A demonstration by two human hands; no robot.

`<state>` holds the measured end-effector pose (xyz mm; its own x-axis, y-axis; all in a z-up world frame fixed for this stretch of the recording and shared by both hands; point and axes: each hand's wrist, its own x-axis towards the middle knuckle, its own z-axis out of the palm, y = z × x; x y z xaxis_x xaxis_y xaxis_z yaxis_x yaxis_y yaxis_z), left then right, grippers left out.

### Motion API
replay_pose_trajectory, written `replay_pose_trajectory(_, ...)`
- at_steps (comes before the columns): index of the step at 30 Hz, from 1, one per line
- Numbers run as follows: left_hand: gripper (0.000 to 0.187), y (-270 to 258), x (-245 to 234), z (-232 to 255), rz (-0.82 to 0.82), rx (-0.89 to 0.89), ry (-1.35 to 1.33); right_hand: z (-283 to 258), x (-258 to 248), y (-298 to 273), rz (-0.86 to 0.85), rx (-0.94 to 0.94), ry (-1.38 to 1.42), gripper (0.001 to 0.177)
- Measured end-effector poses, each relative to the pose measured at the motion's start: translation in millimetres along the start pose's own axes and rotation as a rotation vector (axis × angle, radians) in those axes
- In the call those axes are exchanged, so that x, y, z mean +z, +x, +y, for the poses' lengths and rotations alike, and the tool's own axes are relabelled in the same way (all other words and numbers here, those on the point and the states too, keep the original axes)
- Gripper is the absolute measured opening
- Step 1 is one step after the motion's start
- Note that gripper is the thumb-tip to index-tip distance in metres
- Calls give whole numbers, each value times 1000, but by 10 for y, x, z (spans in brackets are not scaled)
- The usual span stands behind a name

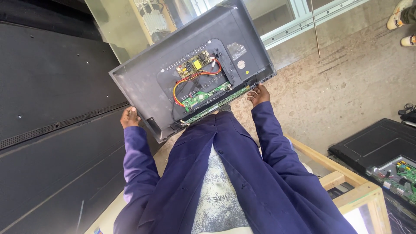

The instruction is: The person manipulates internal components of a television by hand and using a screwdriver, including disconnecting wires, removing a side panel, and handling a small circuit board component before reassembling the unit.

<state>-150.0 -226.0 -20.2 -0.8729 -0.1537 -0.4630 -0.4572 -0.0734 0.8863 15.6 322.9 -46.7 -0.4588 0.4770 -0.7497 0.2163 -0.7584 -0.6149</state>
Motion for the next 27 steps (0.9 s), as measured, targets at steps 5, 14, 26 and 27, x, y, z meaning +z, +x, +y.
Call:
replay_pose_trajectory(5,8,314,19,157,46,-4,109,172,-66,-164,-74,19,68,20)
replay_pose_trajectory(14,9,586,19,255,28,-40,207,386,-366,-259,-143,49,71,15)
replay_pose_trajectory(26,14,578,350,612,99,21,391,287,-313,-417,-203,60,66,16)
replay_pose_trajectory(27,14,561,412,701,102,22,389,279,-276,-453,-207,60,64,16)
